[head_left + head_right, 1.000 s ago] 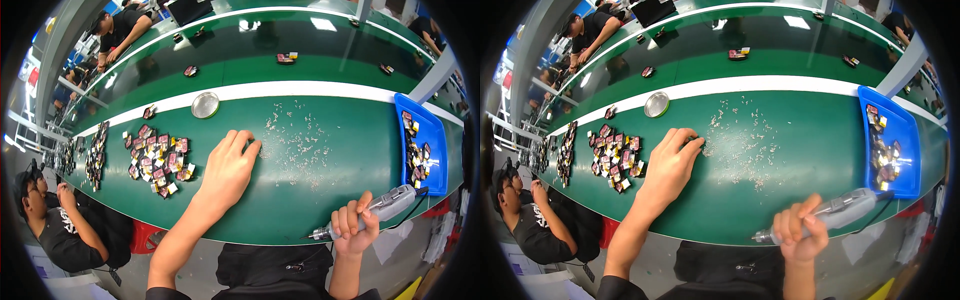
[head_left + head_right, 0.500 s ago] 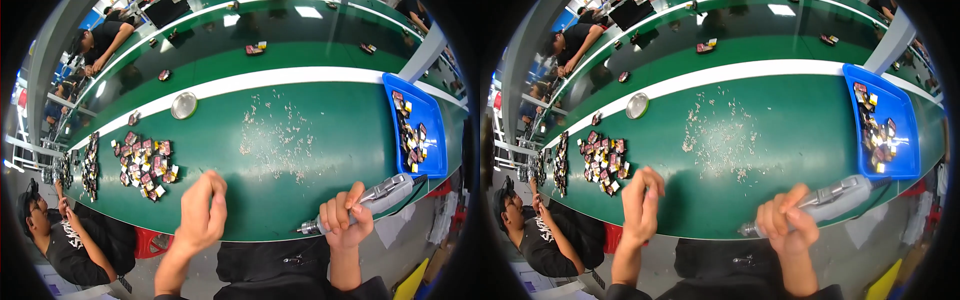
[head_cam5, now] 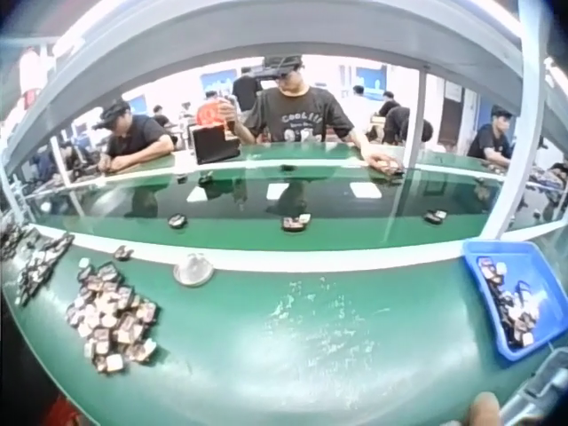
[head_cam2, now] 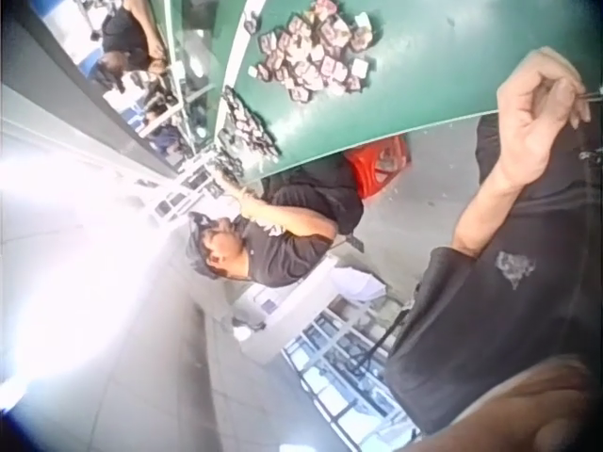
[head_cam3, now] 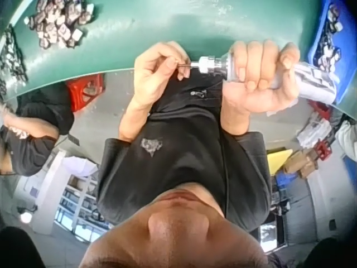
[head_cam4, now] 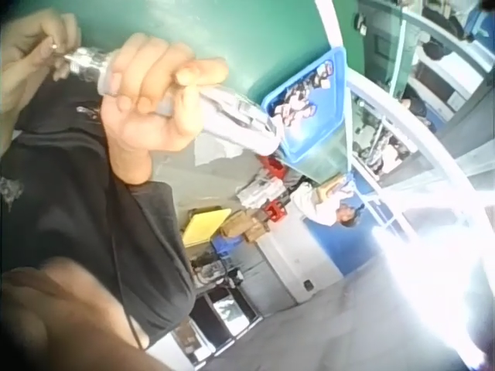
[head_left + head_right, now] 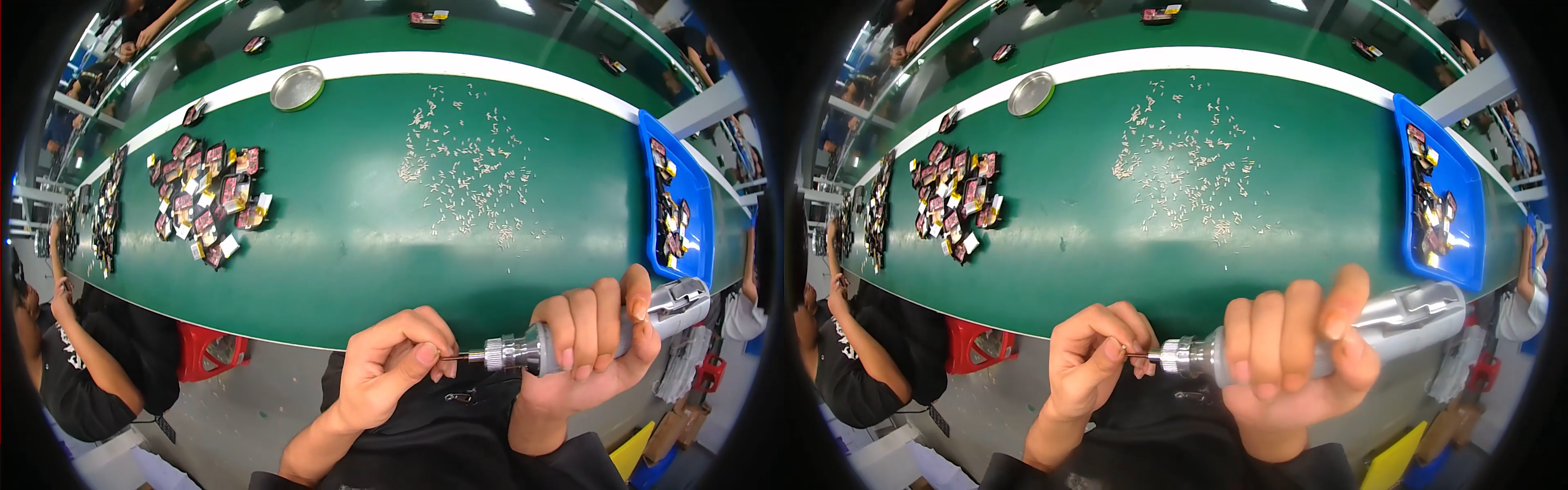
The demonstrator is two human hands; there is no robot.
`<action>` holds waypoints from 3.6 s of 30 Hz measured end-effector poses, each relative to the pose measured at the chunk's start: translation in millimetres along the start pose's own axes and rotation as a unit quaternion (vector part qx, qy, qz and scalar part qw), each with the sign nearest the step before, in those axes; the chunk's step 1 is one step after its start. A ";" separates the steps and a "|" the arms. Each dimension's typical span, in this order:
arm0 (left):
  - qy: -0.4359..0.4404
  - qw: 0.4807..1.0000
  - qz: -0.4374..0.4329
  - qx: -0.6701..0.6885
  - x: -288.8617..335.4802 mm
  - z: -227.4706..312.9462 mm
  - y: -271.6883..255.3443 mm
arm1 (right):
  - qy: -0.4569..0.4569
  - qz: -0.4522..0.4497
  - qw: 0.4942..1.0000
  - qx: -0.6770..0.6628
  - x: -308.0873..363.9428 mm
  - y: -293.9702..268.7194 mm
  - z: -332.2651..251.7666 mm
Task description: Assembling small electronic components using an electric screwdriver.
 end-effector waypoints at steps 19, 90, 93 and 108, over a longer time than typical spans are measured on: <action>0.161 0.911 0.043 -0.376 -11.0 14.7 10.8 | -0.050 -0.017 0.996 0.068 -8.3 3.1 -5.2; 0.254 0.525 -0.124 -0.803 1.4 29.5 14.4 | 0.213 0.138 0.960 0.115 91.3 -26.5 61.2; 0.210 0.552 -0.124 -0.797 5.4 30.4 10.0 | 0.199 0.080 0.973 0.090 72.7 -18.7 44.6; 0.255 0.464 -0.132 -0.838 10.2 20.4 6.7 | 0.065 -0.100 0.954 0.276 -12.1 4.4 23.9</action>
Point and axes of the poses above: each hand's wrist, its own x-axis away from the middle knuckle, its own y-axis out of the palm, z = x × y, the point moved 4 cm from there along -x, towards the middle knuckle, and after that the axes turned 5 degrees about -y, right-handed, at the moved point
